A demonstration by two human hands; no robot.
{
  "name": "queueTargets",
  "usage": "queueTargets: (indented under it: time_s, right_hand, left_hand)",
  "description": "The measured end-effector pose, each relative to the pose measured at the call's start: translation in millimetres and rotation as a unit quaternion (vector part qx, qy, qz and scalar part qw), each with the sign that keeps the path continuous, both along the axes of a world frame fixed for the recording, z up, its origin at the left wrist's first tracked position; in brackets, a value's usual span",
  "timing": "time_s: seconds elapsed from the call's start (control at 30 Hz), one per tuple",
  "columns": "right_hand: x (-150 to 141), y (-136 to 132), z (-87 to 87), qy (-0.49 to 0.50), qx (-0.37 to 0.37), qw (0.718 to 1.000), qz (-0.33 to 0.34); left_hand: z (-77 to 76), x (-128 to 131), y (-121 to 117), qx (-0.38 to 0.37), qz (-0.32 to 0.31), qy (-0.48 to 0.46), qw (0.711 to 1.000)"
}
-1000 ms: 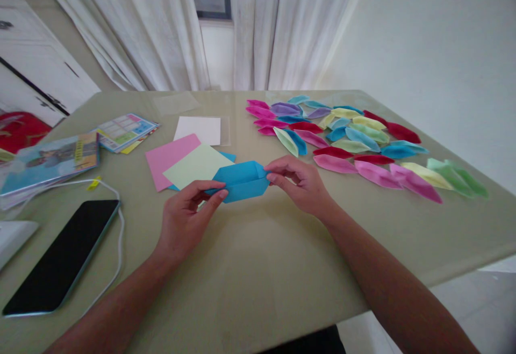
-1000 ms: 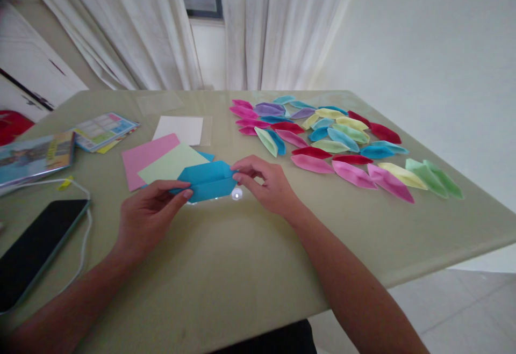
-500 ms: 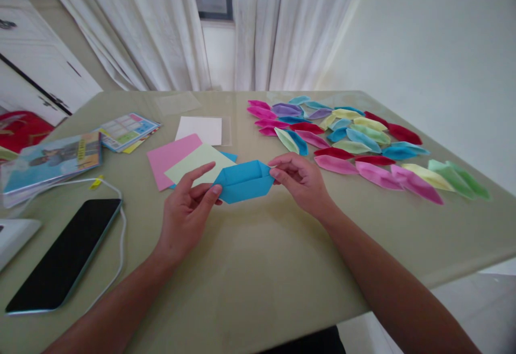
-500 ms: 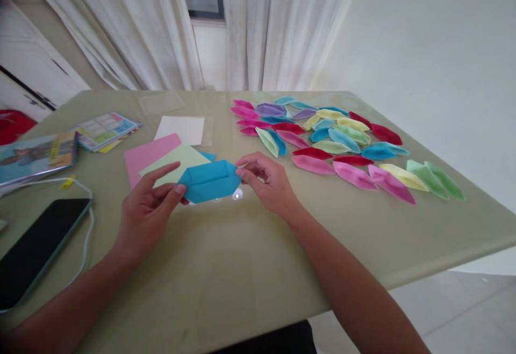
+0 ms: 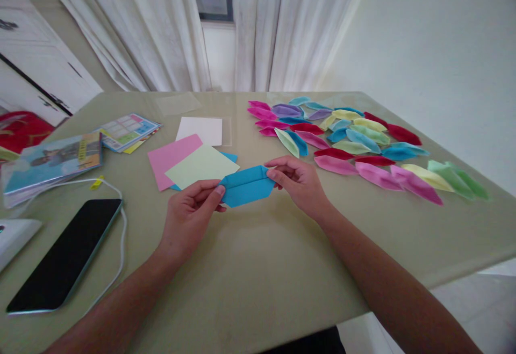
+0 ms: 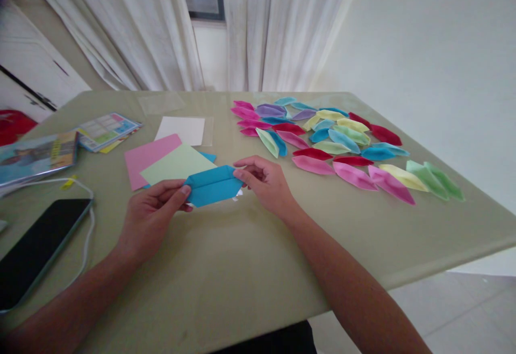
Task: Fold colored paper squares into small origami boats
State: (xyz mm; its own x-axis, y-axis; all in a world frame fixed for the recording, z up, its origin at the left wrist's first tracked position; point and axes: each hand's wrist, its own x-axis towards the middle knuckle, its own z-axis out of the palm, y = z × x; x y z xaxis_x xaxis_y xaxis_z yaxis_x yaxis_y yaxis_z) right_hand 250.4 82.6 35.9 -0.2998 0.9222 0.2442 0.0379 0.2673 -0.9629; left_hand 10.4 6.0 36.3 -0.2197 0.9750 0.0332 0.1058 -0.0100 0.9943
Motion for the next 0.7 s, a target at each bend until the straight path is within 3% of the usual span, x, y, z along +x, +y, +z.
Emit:
queueTargets:
  time_s: [0.1,0.3,0.5,0.7]
  right_hand:
    - [1.4,2.1,-0.8,0.004,-0.038,0.999,0.024]
    - [2.6,4.6,0.0,0.010,-0.021,1.000,-0.004]
    - [2.3,6.0,-0.9,0.010,-0.008,1.000,0.013]
    - [1.3,3.4,-3.4,0.061,-0.090,0.994,0.032]
  left_hand:
    - [0.4,0.4,0.0,0.001,0.001,-0.009,1.000]
    - [0.1,1.5,-0.3,-0.017,-0.019,-0.027,0.999]
    - [-5.9,-2.6,3.1,-0.030,-0.028,-0.036,0.998]
    - [-6.3,-3.3,2.4,-0.022,-0.010,-0.027,0.999]
